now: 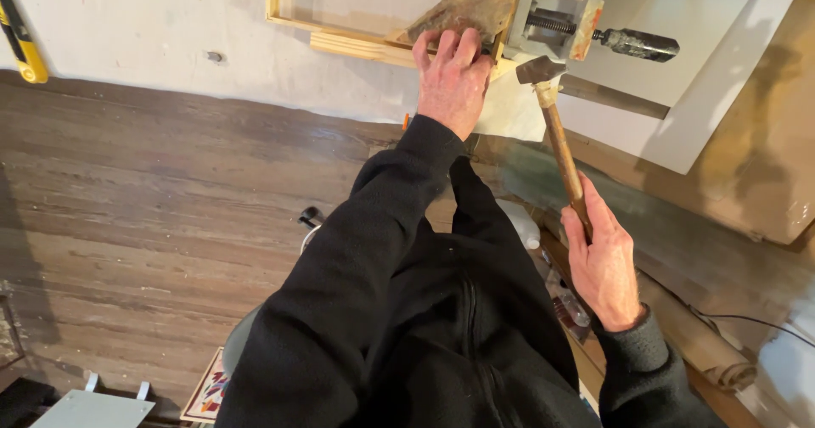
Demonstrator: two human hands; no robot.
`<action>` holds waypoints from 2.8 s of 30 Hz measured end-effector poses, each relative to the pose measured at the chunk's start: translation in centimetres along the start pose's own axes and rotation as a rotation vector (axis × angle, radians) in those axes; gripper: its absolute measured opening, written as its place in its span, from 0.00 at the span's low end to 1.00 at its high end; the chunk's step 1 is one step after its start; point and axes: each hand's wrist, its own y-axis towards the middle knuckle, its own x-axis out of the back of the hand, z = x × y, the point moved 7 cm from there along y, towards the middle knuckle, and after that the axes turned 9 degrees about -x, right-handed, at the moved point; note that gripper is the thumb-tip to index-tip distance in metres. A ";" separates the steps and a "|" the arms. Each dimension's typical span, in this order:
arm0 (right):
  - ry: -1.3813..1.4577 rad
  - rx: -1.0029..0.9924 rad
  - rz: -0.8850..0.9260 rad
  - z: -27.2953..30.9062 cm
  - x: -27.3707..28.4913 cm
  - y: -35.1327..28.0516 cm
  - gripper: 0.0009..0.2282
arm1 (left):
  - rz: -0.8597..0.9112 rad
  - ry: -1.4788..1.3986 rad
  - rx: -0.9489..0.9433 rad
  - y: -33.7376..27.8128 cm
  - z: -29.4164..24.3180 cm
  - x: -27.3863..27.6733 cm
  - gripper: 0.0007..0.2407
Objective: The person clamps a wooden picture frame corner in a corner clamp, tightens the clamp, hammers the joint, then releases the clamp and checks the assembled frame. They then pick up a new frame piece and apply wood glue to its end before fitting it.
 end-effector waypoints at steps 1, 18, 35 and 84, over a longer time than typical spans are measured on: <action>0.004 0.001 -0.003 -0.1 0.0 -0.1 0.22 | -0.001 0.001 -0.004 0.0 0.1 0.0 0.00; 0.045 0.209 -0.151 2.5 3.2 -4.3 0.20 | 0.015 0.044 -0.082 1.2 3.1 -1.0 0.50; -0.051 0.062 -0.015 0.3 -3.5 1.6 0.08 | 0.067 0.068 -0.012 1.3 3.5 -2.3 0.52; 0.055 0.150 -0.195 -2.1 -3.2 2.3 0.07 | 0.091 0.007 0.035 1.4 2.5 -0.3 0.53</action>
